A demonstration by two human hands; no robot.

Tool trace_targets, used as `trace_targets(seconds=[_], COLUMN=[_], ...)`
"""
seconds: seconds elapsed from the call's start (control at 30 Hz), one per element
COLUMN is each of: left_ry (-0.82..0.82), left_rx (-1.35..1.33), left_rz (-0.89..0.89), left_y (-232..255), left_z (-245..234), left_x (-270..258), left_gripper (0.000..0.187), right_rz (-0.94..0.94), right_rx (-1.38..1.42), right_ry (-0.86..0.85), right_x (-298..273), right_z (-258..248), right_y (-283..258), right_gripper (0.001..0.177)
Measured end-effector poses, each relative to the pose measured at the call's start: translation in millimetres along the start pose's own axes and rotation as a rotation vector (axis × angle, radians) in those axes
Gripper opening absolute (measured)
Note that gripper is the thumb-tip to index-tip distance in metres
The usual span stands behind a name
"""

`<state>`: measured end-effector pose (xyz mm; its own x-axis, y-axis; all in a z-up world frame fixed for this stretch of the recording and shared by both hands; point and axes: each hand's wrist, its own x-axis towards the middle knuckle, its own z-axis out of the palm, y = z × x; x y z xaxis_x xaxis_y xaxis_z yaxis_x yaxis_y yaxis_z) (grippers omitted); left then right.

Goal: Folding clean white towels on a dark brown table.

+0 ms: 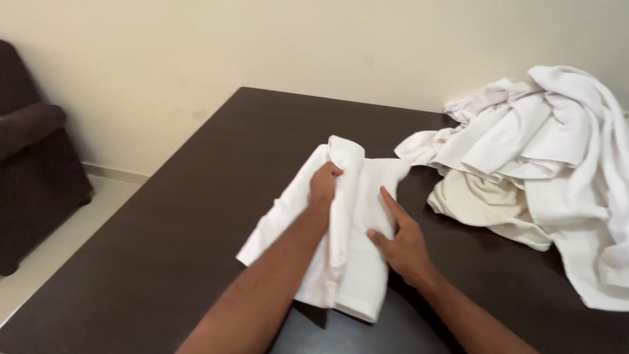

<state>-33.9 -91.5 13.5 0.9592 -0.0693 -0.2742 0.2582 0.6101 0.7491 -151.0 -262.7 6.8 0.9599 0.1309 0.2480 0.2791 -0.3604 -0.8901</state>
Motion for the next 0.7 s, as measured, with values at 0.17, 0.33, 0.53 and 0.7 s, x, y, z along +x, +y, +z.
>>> trace_targets(seconds=[0.17,0.33,0.53,0.7], left_ry=[0.092,-0.156,0.008,0.169], left_rx=[-0.212,-0.335,0.071,0.45], left_rz=[-0.062,-0.051,0.097,0.218], left_y=[-15.5,19.3,106.8,127.1], left_z=[2.8,-43.4,-81.1,-175.2], left_x=[-0.4,21.7,-69.7,-27.6], left_gripper=[0.039,0.044,0.043,0.049], right_rz=[0.119,0.19,0.222,0.013], right_rx=[-0.085,-0.154,-0.162,-0.292], right_ry=[-0.089,-0.098,0.063,0.091], right_x=[0.9,-6.2,-7.9,-4.1], right_z=[-34.2,-80.9,-105.7,-106.4], right_y=[11.0,26.5,60.8,79.7], right_gripper=[0.077,0.078,0.076,0.075])
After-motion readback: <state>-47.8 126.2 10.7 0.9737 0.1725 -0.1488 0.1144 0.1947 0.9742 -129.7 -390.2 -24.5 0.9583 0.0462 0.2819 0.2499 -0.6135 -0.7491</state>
